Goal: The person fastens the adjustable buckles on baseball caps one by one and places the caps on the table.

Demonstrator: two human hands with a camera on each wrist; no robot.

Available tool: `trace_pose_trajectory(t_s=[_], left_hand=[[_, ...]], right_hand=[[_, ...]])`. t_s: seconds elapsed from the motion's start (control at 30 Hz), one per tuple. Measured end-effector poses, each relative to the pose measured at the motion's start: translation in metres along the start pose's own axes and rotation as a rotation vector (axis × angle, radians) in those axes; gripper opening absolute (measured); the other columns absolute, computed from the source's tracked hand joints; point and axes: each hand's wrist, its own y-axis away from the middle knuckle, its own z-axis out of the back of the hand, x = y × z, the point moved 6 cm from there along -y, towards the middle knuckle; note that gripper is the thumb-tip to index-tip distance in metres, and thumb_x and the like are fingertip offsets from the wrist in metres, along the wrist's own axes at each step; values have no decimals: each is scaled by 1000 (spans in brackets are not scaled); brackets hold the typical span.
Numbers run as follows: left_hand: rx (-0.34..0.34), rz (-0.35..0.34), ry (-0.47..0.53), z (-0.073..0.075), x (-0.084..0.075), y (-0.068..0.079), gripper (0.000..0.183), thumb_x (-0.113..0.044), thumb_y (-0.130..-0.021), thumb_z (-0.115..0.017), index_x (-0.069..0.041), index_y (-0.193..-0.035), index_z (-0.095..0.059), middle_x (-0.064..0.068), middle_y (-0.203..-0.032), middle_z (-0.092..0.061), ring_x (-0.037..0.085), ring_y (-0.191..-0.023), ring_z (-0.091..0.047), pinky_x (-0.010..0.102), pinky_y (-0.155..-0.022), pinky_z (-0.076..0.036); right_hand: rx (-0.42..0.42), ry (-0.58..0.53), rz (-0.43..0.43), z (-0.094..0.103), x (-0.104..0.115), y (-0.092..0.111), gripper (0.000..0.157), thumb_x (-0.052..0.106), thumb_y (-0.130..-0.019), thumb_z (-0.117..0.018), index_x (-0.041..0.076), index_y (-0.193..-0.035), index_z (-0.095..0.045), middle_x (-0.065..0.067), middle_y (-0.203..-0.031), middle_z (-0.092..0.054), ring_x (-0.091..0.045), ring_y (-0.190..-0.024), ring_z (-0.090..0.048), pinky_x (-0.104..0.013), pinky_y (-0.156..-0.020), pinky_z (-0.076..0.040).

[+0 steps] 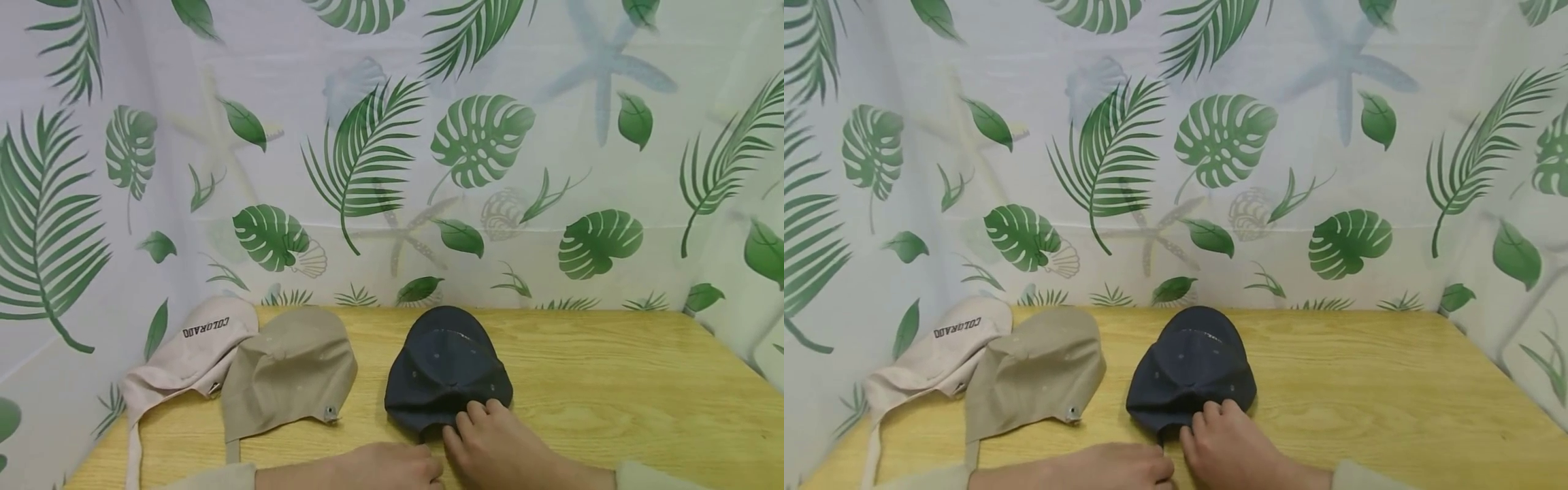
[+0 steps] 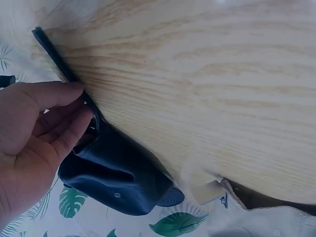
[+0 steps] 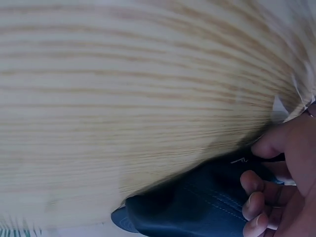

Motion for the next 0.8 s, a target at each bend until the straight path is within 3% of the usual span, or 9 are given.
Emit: trace_pose_trajectory(t_s=[0.1, 0.27, 0.53, 0.73, 0.8], left_hand=[[-12, -88, -170, 5, -4, 0, 15, -32, -100, -57, -28, -95, -71, -15, -83, -58, -5, -68, -40, 9, -62, -29], [14, -114, -260, 7, -2, 4, 15, -31, -99, -56, -33, -96, -72, -18, -87, -62, -5, -70, -48, 11, -63, -34], [62, -71, -240, 2, 4, 9, 15, -29, -97, -58, -32, -100, -72, -18, -94, -64, -4, -80, -56, 11, -70, -40], [115, -3, -139, -3, 12, 12, 16, -31, -98, -57, -29, -106, -70, -15, -98, -65, -4, -87, -58, 10, -77, -42], [143, 25, -84, -12, 18, 12, 17, -32, -99, -57, -28, -108, -70, -14, -101, -64, -3, -89, -59, 10, -77, -43]], right_hand=[[27, 1, -26, -2, -3, 4, 28, 34, -87, -68, 17, -71, -53, 3, -58, -41, -14, -50, -33, -27, -48, -22], [78, -13, -54, -6, -7, 10, 29, 26, -86, -69, 15, -66, -52, 3, -54, -35, -13, -47, -30, -28, -47, -21], [138, 29, -113, -9, -13, 12, 28, 23, -84, -67, 12, -63, -50, 0, -51, -38, -14, -44, -35, -28, -43, -25], [183, -43, -159, -9, -21, 12, 19, 22, -82, -70, 13, -71, -56, -1, -52, -40, -16, -43, -37, -30, -41, -28], [193, -77, -160, -10, -24, 12, 15, 23, -83, -71, 15, -77, -60, 0, -53, -41, -15, -43, -36, -29, -40, -27]])
